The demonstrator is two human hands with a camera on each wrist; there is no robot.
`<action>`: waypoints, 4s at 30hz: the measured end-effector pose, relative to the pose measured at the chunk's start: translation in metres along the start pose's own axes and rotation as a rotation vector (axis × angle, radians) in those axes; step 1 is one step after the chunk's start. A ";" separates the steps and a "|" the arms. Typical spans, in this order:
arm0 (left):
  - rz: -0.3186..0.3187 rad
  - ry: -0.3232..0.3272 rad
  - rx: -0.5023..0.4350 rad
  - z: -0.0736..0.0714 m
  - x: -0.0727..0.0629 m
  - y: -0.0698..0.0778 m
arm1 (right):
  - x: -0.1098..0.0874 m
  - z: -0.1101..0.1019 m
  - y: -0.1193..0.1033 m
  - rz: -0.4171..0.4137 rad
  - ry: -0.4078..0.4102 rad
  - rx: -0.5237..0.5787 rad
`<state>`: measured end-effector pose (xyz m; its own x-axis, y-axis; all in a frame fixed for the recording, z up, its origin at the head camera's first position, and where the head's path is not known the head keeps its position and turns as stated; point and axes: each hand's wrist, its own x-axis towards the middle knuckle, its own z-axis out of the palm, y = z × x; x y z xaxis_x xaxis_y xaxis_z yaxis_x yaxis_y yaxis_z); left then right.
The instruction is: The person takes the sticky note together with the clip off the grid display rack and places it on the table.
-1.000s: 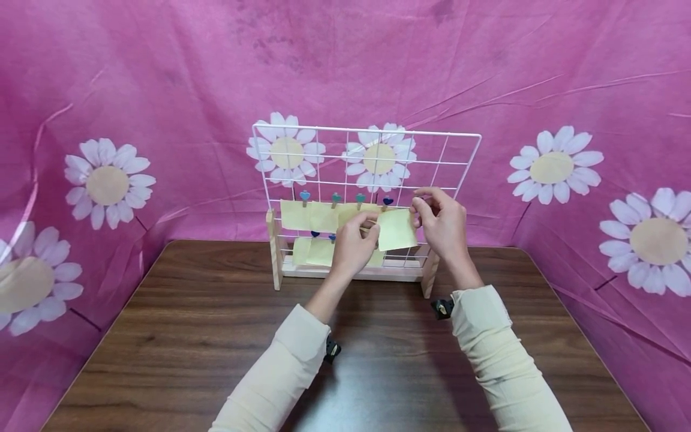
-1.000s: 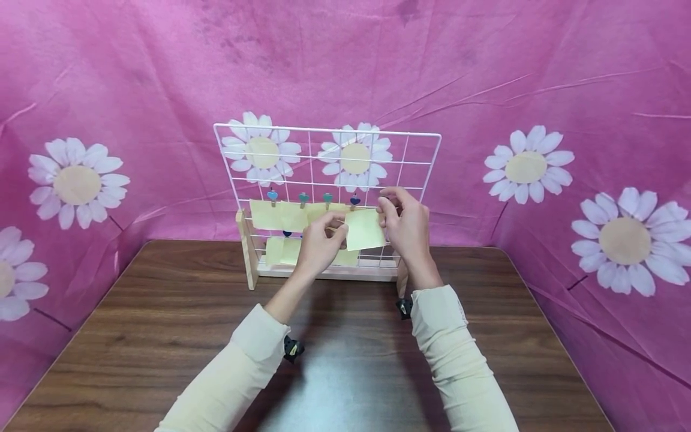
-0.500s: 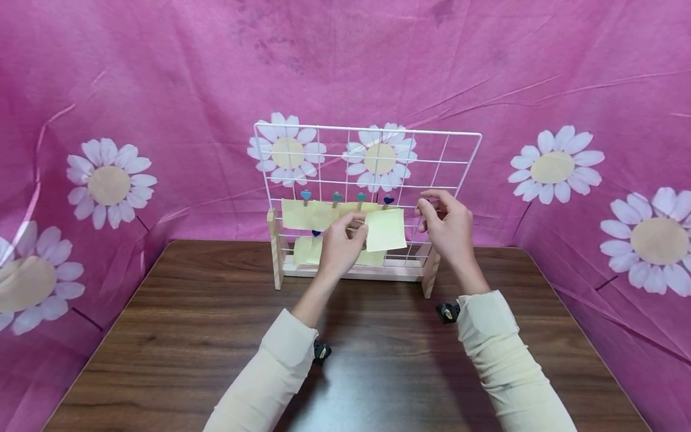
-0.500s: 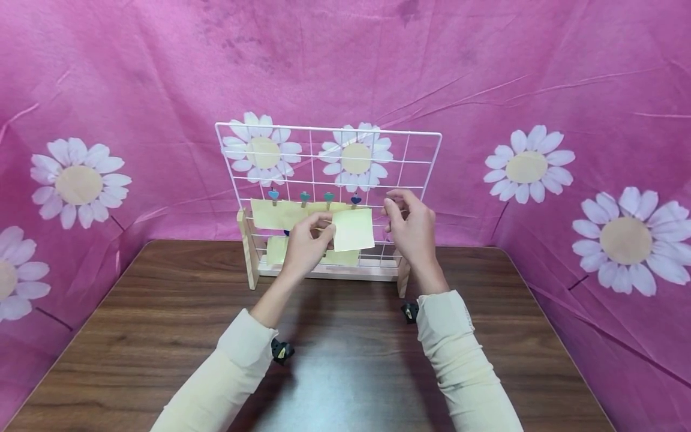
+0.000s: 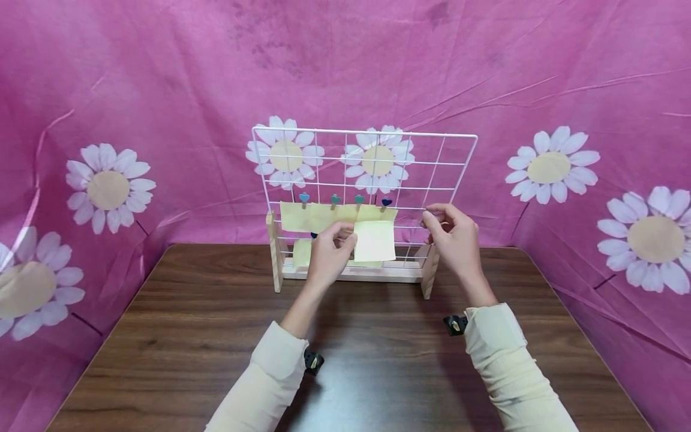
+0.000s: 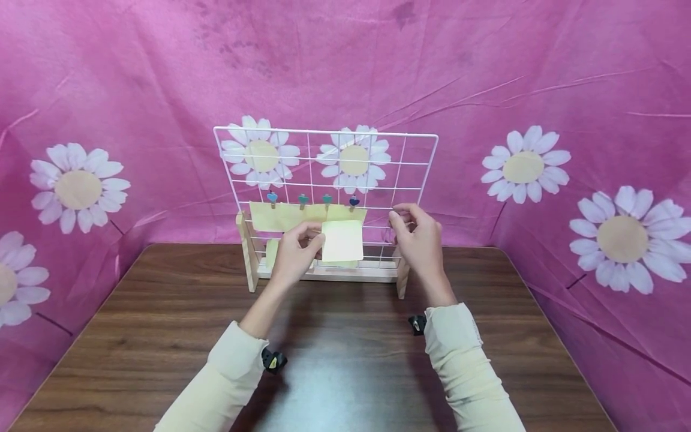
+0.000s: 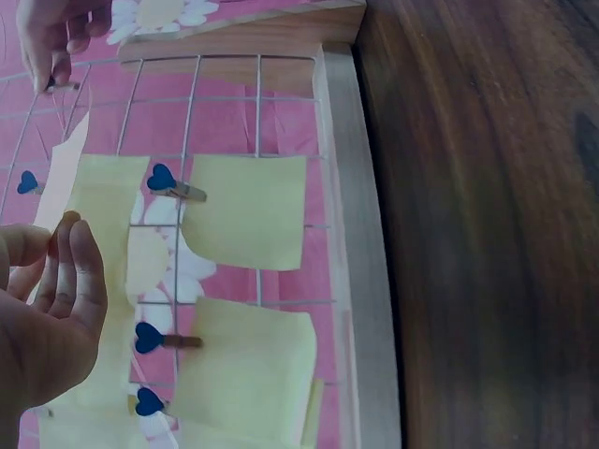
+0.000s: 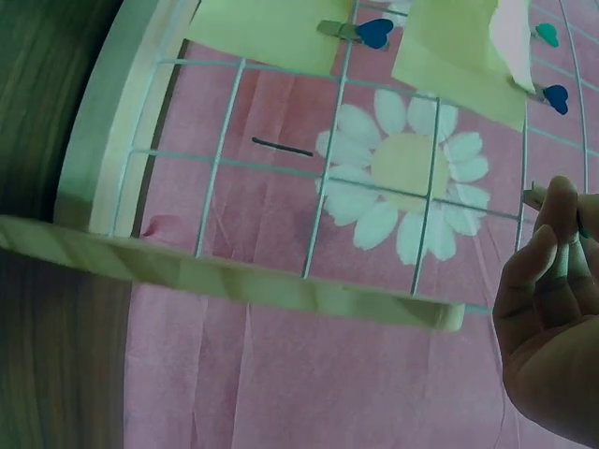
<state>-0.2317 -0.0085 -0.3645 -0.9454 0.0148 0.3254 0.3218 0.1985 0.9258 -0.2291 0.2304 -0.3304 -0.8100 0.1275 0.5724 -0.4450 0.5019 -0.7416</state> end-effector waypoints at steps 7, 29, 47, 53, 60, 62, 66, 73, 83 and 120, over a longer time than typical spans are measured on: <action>-0.021 0.024 -0.024 -0.014 -0.006 -0.008 | -0.013 -0.009 -0.019 0.006 0.010 0.006; -0.085 0.120 -0.078 -0.046 -0.023 -0.029 | -0.032 -0.016 0.030 0.100 0.034 -0.051; -0.164 0.175 -0.030 -0.075 -0.040 -0.048 | -0.054 -0.023 0.058 0.173 -0.014 -0.126; -0.194 0.202 -0.054 -0.083 -0.044 -0.055 | -0.059 -0.024 0.065 0.188 -0.033 -0.147; -0.214 0.214 -0.081 -0.092 -0.048 -0.062 | -0.064 -0.025 0.070 0.176 -0.031 -0.190; -0.222 0.222 -0.078 -0.095 -0.050 -0.064 | -0.066 -0.026 0.073 0.178 -0.034 -0.198; -0.240 0.237 -0.060 -0.101 -0.052 -0.069 | -0.069 -0.027 0.077 0.177 -0.038 -0.210; -0.267 0.265 -0.045 -0.111 -0.054 -0.075 | -0.072 -0.031 0.081 0.159 -0.047 -0.222; -0.291 0.286 -0.045 -0.122 -0.058 -0.080 | -0.077 -0.035 0.086 0.177 -0.085 -0.250; -0.386 0.323 0.065 -0.163 -0.069 -0.108 | -0.086 -0.042 0.103 0.186 -0.166 -0.321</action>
<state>-0.1928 -0.1907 -0.4555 -0.9274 -0.3738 0.0139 -0.0621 0.1906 0.9797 -0.1892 0.3074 -0.4410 -0.9277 0.1150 0.3552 -0.1646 0.7280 -0.6655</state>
